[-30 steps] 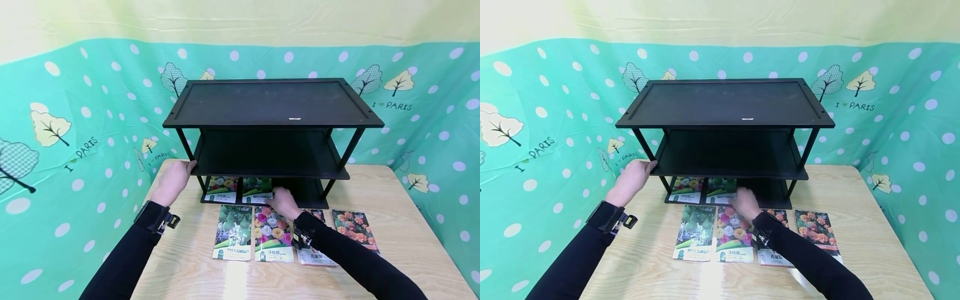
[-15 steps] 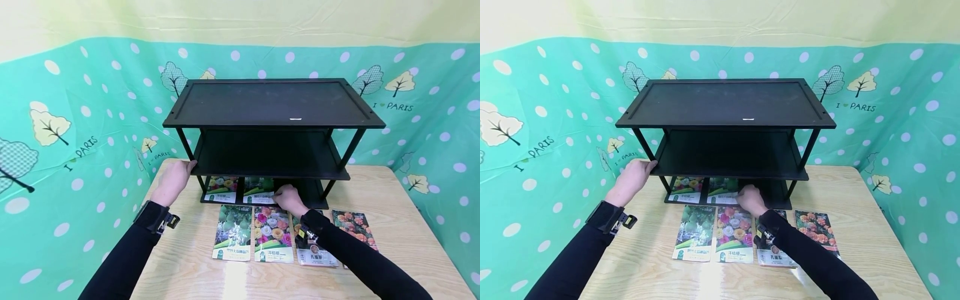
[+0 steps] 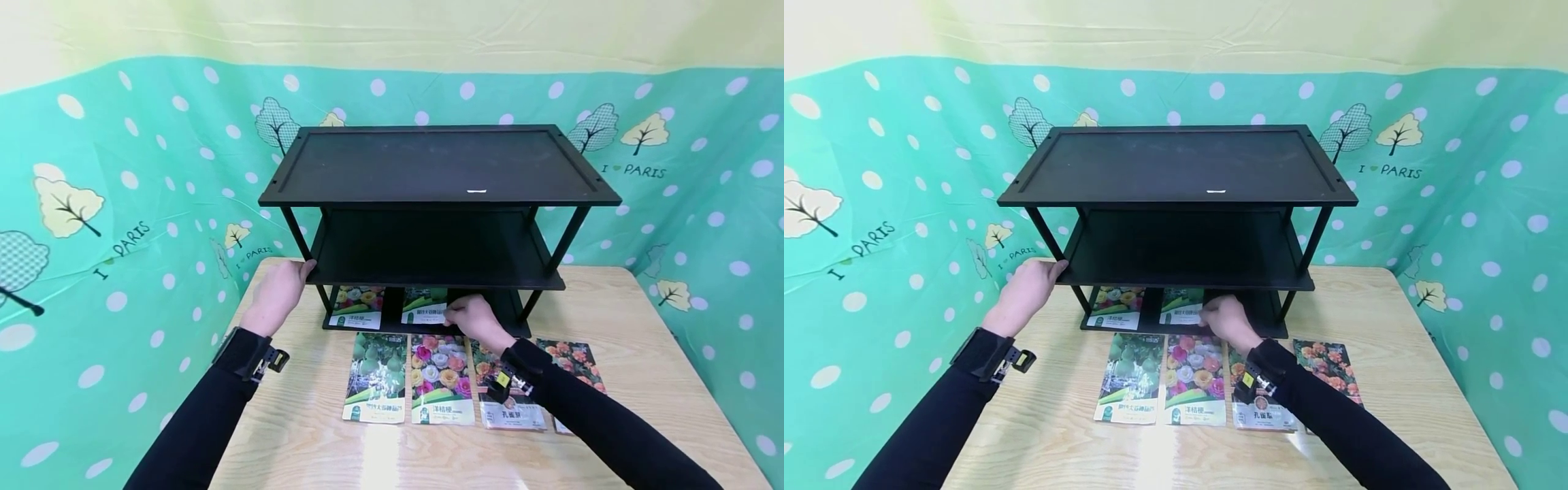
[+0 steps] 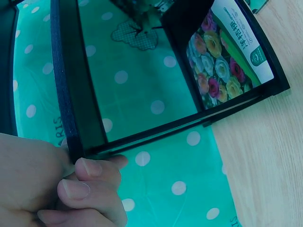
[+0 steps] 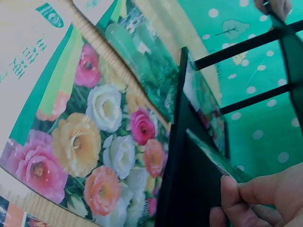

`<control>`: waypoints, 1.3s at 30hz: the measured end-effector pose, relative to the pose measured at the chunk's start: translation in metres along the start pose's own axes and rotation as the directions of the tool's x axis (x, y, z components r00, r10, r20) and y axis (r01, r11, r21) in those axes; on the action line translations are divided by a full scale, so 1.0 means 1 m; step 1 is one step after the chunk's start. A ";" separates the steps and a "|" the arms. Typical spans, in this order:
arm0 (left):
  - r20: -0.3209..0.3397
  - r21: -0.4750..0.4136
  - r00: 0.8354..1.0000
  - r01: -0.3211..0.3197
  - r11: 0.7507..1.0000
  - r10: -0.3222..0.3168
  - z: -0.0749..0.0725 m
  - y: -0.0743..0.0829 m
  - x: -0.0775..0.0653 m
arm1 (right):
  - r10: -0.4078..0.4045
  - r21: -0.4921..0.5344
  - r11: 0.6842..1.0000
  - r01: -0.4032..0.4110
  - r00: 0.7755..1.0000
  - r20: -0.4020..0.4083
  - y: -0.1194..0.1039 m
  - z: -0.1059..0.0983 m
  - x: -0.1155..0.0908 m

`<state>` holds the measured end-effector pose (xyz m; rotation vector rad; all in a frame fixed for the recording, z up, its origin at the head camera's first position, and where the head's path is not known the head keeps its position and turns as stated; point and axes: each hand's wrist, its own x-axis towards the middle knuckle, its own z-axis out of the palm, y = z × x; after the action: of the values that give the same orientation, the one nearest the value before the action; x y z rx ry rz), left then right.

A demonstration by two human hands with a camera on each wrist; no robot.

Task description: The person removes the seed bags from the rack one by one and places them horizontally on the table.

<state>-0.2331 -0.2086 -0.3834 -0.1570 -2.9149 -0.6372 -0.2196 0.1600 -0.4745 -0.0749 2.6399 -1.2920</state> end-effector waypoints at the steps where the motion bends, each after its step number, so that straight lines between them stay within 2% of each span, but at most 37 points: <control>1: -0.003 0.001 1.000 -0.003 1.000 0.003 0.000 0.000 0.000 | -0.002 0.004 1.000 0.002 1.000 0.001 -0.002 -0.001 -0.001; 6: 0.016 -0.005 1.000 0.014 1.000 -0.014 0.000 -0.001 0.001 | -0.028 0.045 0.999 0.027 0.999 0.018 -0.013 -0.003 -0.006; 11: 0.017 -0.015 1.000 0.008 1.000 -0.008 0.000 -0.001 0.002 | 0.015 0.166 0.986 -0.023 0.999 0.047 -0.029 0.001 -0.015; 16: 0.012 -0.012 1.000 0.007 1.000 -0.007 0.001 -0.003 0.003 | 0.046 0.272 0.958 -0.091 0.985 0.169 -0.040 0.023 -0.026; 19: 0.014 -0.017 1.000 0.007 1.000 -0.007 0.001 -0.003 0.003 | 0.065 0.345 0.925 -0.161 0.960 0.273 -0.041 0.044 -0.035; 22: 0.020 -0.030 1.000 0.003 1.000 -0.002 0.001 -0.002 0.003 | 0.084 0.391 0.887 -0.246 0.918 0.387 -0.041 0.066 -0.045; 26: 0.026 -0.057 1.000 -0.002 0.998 0.003 -0.001 -0.002 0.003 | 0.082 0.430 0.843 -0.323 0.867 0.491 -0.046 0.097 -0.055; 29: 0.019 -0.066 1.000 -0.014 0.998 0.015 0.001 -0.003 0.004 | 0.066 0.460 0.811 -0.362 0.838 0.542 -0.052 0.117 -0.059; 32: 0.013 -0.056 0.999 -0.032 0.998 0.032 0.003 -0.003 0.004 | 0.068 0.466 0.793 -0.392 0.818 0.571 -0.056 0.129 -0.060; 39: 0.020 -0.068 0.999 -0.033 0.997 0.034 0.001 -0.002 0.004 | 0.106 0.446 0.778 -0.443 0.792 0.601 -0.070 0.143 -0.054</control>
<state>-0.2377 -0.2095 -0.3846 -0.2217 -2.9058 -0.7334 -0.1411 0.0129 -0.4970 0.0479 1.6270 -1.5938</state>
